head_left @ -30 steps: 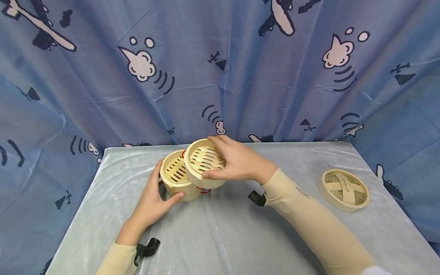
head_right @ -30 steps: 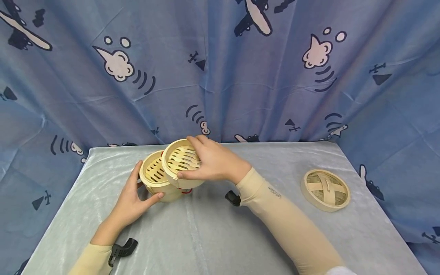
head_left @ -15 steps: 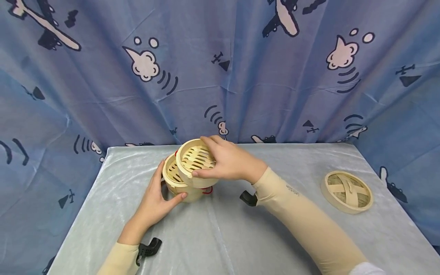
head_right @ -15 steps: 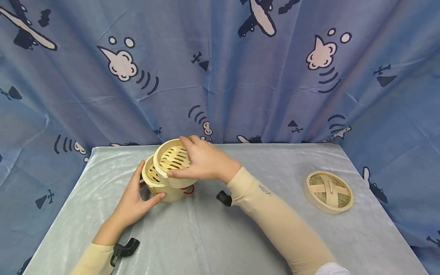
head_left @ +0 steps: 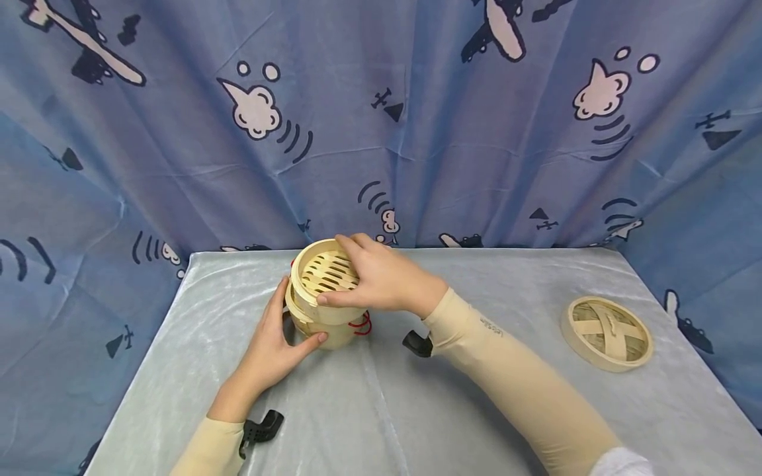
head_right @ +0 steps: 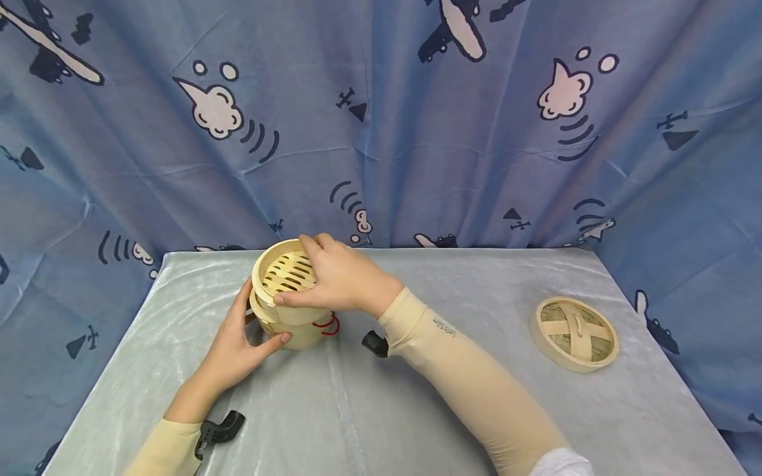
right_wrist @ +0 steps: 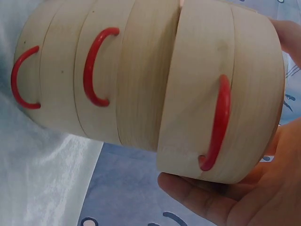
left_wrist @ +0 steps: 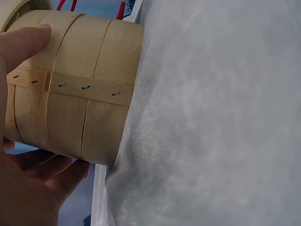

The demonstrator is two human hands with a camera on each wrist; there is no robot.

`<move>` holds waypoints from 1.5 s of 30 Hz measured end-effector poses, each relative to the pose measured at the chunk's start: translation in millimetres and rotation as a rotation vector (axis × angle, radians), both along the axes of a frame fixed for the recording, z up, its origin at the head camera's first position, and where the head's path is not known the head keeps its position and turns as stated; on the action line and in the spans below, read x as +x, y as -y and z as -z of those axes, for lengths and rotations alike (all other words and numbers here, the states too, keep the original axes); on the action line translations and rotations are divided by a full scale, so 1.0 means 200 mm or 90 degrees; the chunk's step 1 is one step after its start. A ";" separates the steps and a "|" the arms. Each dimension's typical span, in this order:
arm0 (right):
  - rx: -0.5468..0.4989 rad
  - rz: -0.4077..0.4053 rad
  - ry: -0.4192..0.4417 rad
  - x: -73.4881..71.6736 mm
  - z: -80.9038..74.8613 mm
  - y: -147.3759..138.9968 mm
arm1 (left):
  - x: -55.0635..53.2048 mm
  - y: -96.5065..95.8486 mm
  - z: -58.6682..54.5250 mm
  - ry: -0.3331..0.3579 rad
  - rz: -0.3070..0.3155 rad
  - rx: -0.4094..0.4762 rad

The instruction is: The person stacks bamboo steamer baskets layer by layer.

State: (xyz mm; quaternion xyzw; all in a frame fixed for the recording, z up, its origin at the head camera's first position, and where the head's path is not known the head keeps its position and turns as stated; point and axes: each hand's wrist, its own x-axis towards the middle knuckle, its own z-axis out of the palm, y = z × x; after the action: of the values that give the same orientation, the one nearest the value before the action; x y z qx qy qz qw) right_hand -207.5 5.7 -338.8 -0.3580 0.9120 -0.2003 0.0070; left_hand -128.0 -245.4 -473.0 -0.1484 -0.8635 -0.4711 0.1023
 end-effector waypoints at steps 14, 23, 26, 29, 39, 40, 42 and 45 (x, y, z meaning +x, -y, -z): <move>-0.005 0.000 -0.019 0.01 -0.01 0.08 | -0.01 -0.02 -0.02 -0.002 0.004 0.021; -0.003 0.014 -0.037 0.01 0.00 0.09 | -0.02 -0.02 -0.01 -0.030 0.008 0.006; -0.002 0.015 -0.039 0.00 0.00 0.09 | -0.02 -0.03 -0.01 -0.028 0.008 -0.001; 0.000 0.016 -0.036 -0.01 0.01 0.09 | -0.01 -0.03 -0.01 -0.021 0.009 -0.009; 0.000 0.005 -0.021 -0.01 0.01 0.09 | -0.01 -0.02 -0.02 -0.018 0.013 0.001; 0.002 0.005 -0.018 -0.01 0.01 0.09 | -0.01 -0.02 -0.02 -0.017 0.012 0.000; 0.007 0.008 -0.014 -0.01 0.01 0.08 | 0.00 -0.01 -0.01 -0.015 0.010 -0.004; 0.011 0.019 -0.013 -0.01 0.03 0.06 | 0.00 -0.01 0.00 -0.010 0.007 -0.006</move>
State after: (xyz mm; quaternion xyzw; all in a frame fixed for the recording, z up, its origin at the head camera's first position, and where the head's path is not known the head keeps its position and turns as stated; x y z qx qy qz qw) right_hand -209.0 -7.1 -343.9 -0.3465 0.9189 -0.1885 -0.0022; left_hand -127.5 -244.2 -472.5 -0.1574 -0.8641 -0.4663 0.1058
